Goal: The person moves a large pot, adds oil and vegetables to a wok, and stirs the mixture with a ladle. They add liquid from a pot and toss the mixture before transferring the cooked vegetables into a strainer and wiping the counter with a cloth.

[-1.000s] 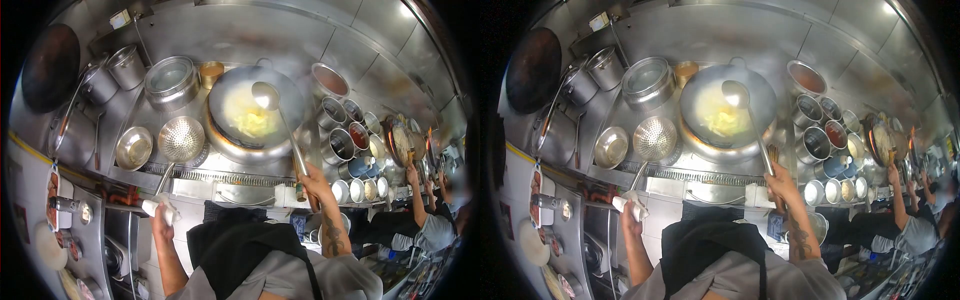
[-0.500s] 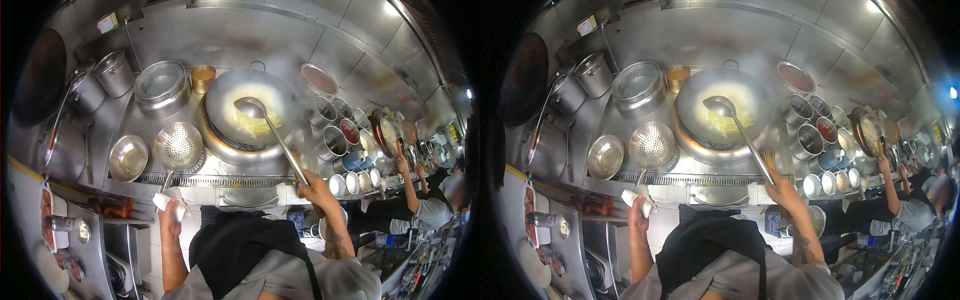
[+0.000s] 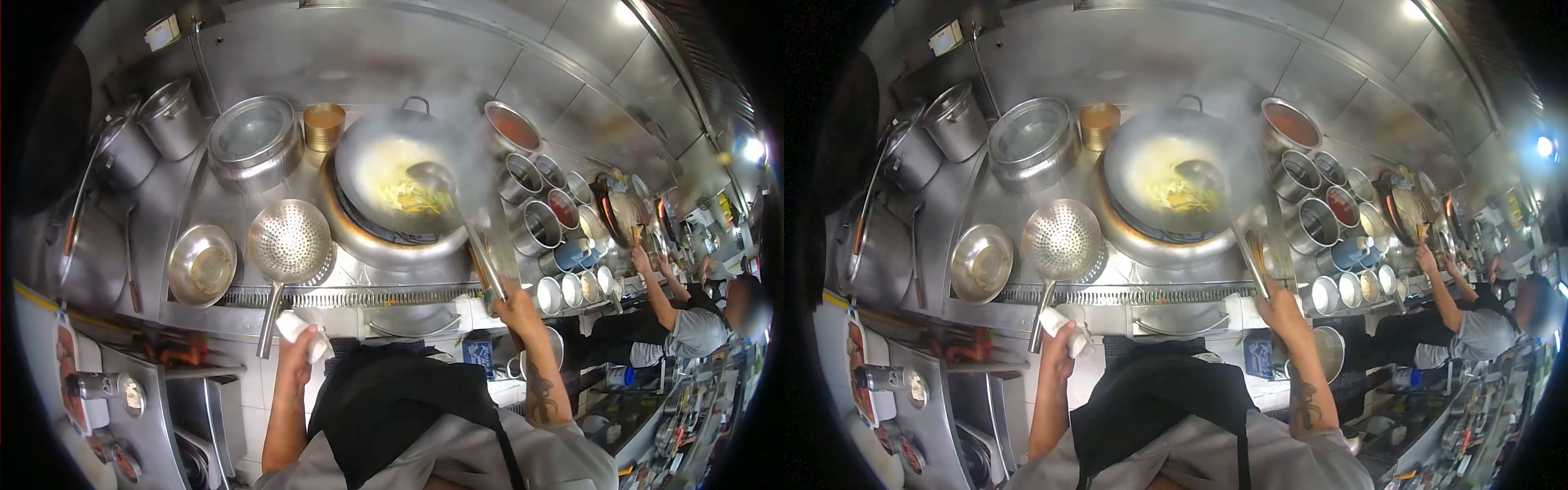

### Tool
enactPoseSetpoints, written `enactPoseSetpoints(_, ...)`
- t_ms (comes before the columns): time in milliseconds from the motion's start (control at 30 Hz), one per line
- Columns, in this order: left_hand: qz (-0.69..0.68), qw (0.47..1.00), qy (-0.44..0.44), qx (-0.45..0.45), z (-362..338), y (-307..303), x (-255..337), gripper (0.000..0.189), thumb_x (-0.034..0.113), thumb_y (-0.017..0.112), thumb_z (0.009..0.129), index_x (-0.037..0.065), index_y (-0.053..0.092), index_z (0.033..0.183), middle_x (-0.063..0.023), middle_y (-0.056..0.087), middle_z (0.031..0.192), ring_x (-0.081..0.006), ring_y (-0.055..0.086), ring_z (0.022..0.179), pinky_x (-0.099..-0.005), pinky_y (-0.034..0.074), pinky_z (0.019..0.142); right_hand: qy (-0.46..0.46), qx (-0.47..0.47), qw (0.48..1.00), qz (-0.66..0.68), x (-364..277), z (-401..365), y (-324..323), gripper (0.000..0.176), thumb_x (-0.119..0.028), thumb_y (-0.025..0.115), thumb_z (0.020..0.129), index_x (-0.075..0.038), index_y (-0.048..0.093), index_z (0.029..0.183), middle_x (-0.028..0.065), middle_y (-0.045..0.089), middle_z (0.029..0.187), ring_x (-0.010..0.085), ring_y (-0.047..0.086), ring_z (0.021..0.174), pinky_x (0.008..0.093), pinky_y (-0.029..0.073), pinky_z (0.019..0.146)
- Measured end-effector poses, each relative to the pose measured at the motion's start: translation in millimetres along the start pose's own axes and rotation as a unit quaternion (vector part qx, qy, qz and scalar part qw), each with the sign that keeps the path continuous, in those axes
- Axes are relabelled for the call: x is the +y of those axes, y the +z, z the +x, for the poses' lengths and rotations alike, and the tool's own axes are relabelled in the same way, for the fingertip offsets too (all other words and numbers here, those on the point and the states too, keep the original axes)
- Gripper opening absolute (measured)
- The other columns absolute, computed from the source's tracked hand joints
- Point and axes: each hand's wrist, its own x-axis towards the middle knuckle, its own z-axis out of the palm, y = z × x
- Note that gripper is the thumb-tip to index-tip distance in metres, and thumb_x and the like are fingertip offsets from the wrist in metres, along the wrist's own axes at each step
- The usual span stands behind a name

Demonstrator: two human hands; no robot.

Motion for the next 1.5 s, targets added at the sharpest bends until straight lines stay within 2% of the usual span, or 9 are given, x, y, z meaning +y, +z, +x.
enactPoseSetpoints(267,-0.072,0.994,-0.077,-0.011,-17.1,31.6,7.9,0.033,0.024,0.059,0.088,0.002,0.050,0.112,-0.0121,0.061,0.088,-0.0236,0.063,0.076,-0.0350,0.053,0.066,0.116,0.082,0.984,0.110,2.6,77.7,45.9,0.026,-0.007,0.059,0.082,0.004,0.056,0.106,0.0118,0.059,0.064,0.0198,0.056,0.046,0.0336,0.045,0.043)
enactPoseSetpoints(400,-0.092,0.992,-0.090,0.005,-23.6,45.6,-2.1,0.053,0.048,0.047,0.090,0.001,0.053,0.115,-0.0150,0.062,0.085,-0.0272,0.062,0.071,-0.0404,0.053,0.062,0.184,-0.072,0.919,0.341,26.3,91.3,22.3,0.013,-0.003,0.058,0.083,-0.002,0.058,0.096,0.0026,0.052,0.059,0.0107,0.049,0.040,0.0263,0.039,0.038)
enactPoseSetpoints(633,-0.143,0.986,-0.086,0.029,-37.0,62.0,-14.1,0.055,0.049,0.041,0.093,0.000,0.051,0.117,-0.0157,0.061,0.088,-0.0286,0.062,0.076,-0.0416,0.052,0.068,0.131,0.029,0.979,0.153,10.4,147.2,18.9,0.009,-0.006,0.057,0.084,0.000,0.059,0.091,0.0067,0.059,0.065,0.0139,0.051,0.042,0.0306,0.041,0.040)
enactPoseSetpoints(867,-0.127,0.990,-0.055,0.039,-39.5,76.4,-34.7,0.049,0.044,0.043,0.095,0.002,0.050,0.119,-0.0148,0.061,0.098,-0.0274,0.062,0.085,-0.0409,0.052,0.073,0.225,-0.192,0.772,0.562,-17.4,156.2,43.1,0.009,-0.012,0.057,0.090,-0.006,0.055,0.095,-0.0008,0.052,0.066,0.0095,0.048,0.045,0.0268,0.041,0.043)
enactPoseSetpoints(967,-0.124,0.990,-0.043,0.054,-43.3,76.9,-29.3,0.047,0.042,0.045,0.095,0.002,0.050,0.119,-0.0142,0.061,0.099,-0.0267,0.062,0.086,-0.0400,0.053,0.075,0.273,-0.200,0.761,0.553,3.0,135.4,8.2,0.010,-0.013,0.058,0.090,-0.005,0.055,0.096,-0.0002,0.052,0.068,0.0089,0.046,0.044,0.0267,0.039,0.040)
enactPoseSetpoints(1133,-0.118,0.991,-0.041,0.049,-40.4,72.1,-37.4,0.045,0.041,0.046,0.095,0.003,0.050,0.119,-0.0132,0.061,0.100,-0.0254,0.062,0.087,-0.0386,0.052,0.076,0.069,-0.108,0.967,0.221,23.8,141.0,42.6,0.016,-0.012,0.057,0.089,-0.004,0.055,0.103,-0.0006,0.052,0.062,0.0107,0.049,0.045,0.0256,0.040,0.039)
enactPoseSetpoints(1333,-0.104,0.992,-0.062,0.029,-36.5,88.5,-33.9,0.043,0.039,0.046,0.096,0.004,0.049,0.121,-0.0121,0.061,0.102,-0.0245,0.061,0.091,-0.0386,0.051,0.081,0.301,-0.239,0.696,0.607,-19.3,109.1,21.9,0.004,-0.011,0.054,0.090,-0.007,0.055,0.087,0.0011,0.054,0.066,0.0124,0.052,0.048,0.0272,0.040,0.043)
enactPoseSetpoints(1433,-0.105,0.992,-0.054,0.043,-31.2,80.8,-40.3,0.043,0.038,0.047,0.096,0.004,0.049,0.121,-0.0121,0.061,0.102,-0.0245,0.061,0.091,-0.0385,0.051,0.081,0.268,-0.265,0.728,0.572,11.2,90.9,-19.5,0.006,-0.012,0.056,0.089,-0.006,0.055,0.089,0.0017,0.054,0.067,0.0119,0.054,0.052,0.0266,0.041,0.046)
enactPoseSetpoints(1500,-0.094,0.993,-0.054,0.040,-34.8,79.6,-35.8,0.043,0.038,0.047,0.096,0.004,0.049,0.121,-0.0122,0.060,0.102,-0.0246,0.061,0.091,-0.0383,0.052,0.080,0.186,-0.221,0.881,0.374,20.5,92.9,-15.0,0.006,-0.011,0.055,0.088,-0.006,0.055,0.090,0.0019,0.054,0.066,0.0115,0.055,0.055,0.0268,0.042,0.047)
